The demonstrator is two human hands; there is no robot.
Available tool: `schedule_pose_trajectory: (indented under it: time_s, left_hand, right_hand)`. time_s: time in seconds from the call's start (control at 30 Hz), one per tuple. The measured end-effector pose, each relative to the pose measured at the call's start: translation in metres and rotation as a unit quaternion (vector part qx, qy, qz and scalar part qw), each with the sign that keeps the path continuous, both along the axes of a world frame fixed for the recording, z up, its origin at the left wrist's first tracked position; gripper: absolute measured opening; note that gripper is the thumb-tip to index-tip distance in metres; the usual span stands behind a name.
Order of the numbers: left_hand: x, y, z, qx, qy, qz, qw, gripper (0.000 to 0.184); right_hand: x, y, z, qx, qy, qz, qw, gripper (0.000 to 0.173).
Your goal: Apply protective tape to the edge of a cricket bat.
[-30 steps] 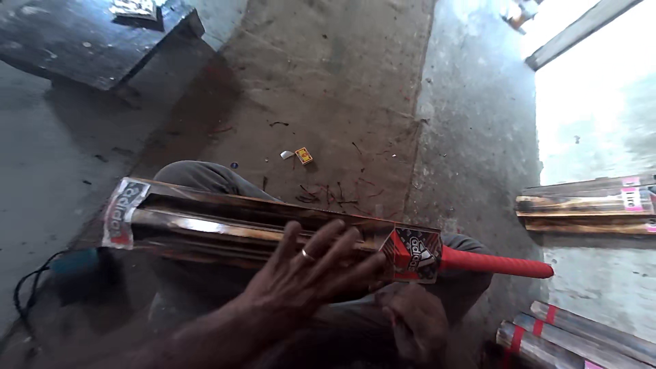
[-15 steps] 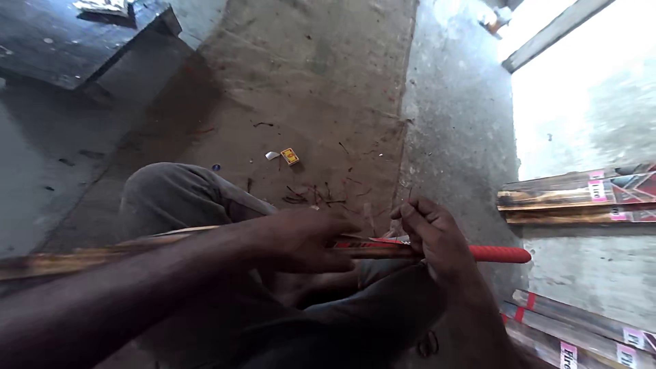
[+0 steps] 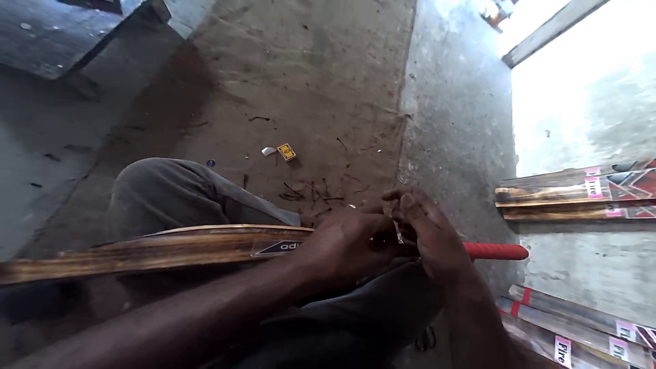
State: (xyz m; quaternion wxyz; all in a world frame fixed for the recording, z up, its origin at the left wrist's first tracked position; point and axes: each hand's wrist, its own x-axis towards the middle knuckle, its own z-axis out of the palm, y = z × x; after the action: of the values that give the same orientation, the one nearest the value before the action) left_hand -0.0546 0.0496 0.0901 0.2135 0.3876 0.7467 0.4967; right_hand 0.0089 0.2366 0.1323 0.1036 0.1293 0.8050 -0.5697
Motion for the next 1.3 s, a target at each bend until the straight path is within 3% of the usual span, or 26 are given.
schedule_pose_trajectory:
  time_s: [0.2,0.37,0.5,0.6,0.73,1.07,1.3]
  left_hand:
    - [0.006,-0.006,0.000,-0.067,0.105,-0.014,0.992,0.011]
    - [0.003,-0.005,-0.004,-0.041,0.079,0.018,0.996,0.018]
    - [0.002,0.000,-0.001,-0.035,0.025,0.026,0.999,0.011]
    - [0.001,0.002,0.001,-0.043,-0.004,0.016,0.999,0.012]
    - [0.000,0.005,0.002,-0.074,0.024,0.016,0.997,0.015]
    - [-0.005,0.021,0.010,-0.139,-0.001,0.003,0.990,0.009]
    - [-0.011,0.021,0.006,-0.131,-0.038,-0.007,0.991,0.011]
  right_hand:
    - [0.008,-0.024,0.029,-0.042,0.090,-0.046,0.994,0.033]
    - [0.099,-0.043,-0.006,-0.106,0.116,-0.136,0.978,0.025]
    - [0.138,-0.064,-0.036,-0.092,0.061,-0.196,0.974,0.036]
    - [0.137,-0.066,-0.052,-0.116,0.037,-0.237,0.964,0.030]
    - [0.132,-0.054,-0.043,-0.103,0.094,-0.233,0.962,0.022]
    - [0.137,-0.047,-0.051,-0.122,0.111,-0.211,0.964,0.022]
    - [0.135,-0.045,-0.048,-0.133,0.140,-0.190,0.962,0.022]
